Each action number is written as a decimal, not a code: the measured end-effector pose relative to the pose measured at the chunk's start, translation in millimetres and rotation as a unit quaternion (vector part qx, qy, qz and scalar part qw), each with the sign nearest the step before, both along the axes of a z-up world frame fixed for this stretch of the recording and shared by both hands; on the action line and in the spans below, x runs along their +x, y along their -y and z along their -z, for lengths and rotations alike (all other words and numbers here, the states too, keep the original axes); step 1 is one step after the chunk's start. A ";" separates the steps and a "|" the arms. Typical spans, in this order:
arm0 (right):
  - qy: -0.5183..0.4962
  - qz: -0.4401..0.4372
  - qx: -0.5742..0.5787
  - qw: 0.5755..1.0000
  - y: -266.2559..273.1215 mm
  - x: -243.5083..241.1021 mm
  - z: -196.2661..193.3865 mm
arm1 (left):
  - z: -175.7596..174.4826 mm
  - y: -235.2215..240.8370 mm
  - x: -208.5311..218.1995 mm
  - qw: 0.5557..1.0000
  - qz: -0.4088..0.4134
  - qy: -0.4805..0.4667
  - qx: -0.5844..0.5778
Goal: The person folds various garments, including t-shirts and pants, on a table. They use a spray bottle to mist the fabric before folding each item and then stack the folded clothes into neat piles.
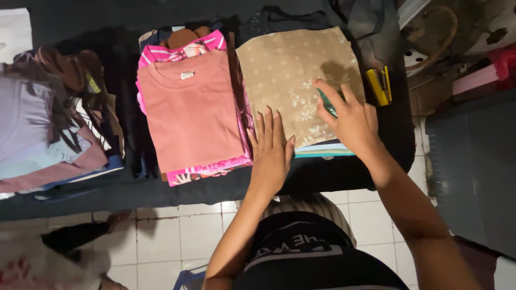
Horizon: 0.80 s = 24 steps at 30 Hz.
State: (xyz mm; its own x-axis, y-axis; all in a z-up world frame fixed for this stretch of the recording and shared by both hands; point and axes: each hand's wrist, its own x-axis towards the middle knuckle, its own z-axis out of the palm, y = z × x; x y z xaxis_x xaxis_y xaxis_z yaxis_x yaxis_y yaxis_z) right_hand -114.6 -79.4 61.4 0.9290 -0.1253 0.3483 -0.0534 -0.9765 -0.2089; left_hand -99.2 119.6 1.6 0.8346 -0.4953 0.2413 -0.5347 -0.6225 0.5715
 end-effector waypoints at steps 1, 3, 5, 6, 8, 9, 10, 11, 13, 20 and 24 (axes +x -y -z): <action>0.002 -0.002 -0.005 1.000 1.5 2.4 3.7 | -0.3 -2.7 -0.3 0.999 0.003 -0.020 -0.025; 0.008 -0.005 -0.016 1.000 4.2 7.0 9.5 | -3.5 -8.9 0.6 0.995 0.009 -0.059 -0.077; 0.040 -0.010 -0.004 0.999 3.8 13.9 12.7 | -10.4 -13.6 0.2 0.994 0.012 -0.057 -0.096; 0.057 -0.012 0.003 0.998 3.5 19.0 12.7 | -14.5 -15.1 0.5 0.993 0.014 -0.055 -0.106; 0.062 -0.019 -0.004 0.998 2.9 29.2 11.4 | -21.9 -17.7 -0.2 0.991 0.017 -0.066 -0.112; 0.064 -0.022 -0.007 0.998 2.8 33.5 10.2 | -25.1 -18.8 -1.1 0.991 0.018 -0.072 -0.115; 0.054 -0.019 0.001 0.998 3.7 38.1 8.4 | -27.9 -19.3 -2.1 0.991 0.019 -0.070 -0.113; 0.043 -0.016 0.008 0.999 4.3 41.4 7.0 | -30.3 -19.7 -3.1 0.991 0.021 -0.068 -0.110; 0.037 -0.009 0.021 0.999 3.6 43.3 5.6 | -34.1 -20.9 -4.8 0.991 0.023 -0.067 -0.110; 0.023 -0.010 0.053 0.998 -13.2 30.0 9.0 | -37.5 -23.2 -3.3 0.989 0.026 -0.065 -0.130; 0.035 -0.022 0.028 0.999 -18.6 21.0 8.4 | -37.1 -25.7 -1.9 0.989 0.025 -0.073 -0.126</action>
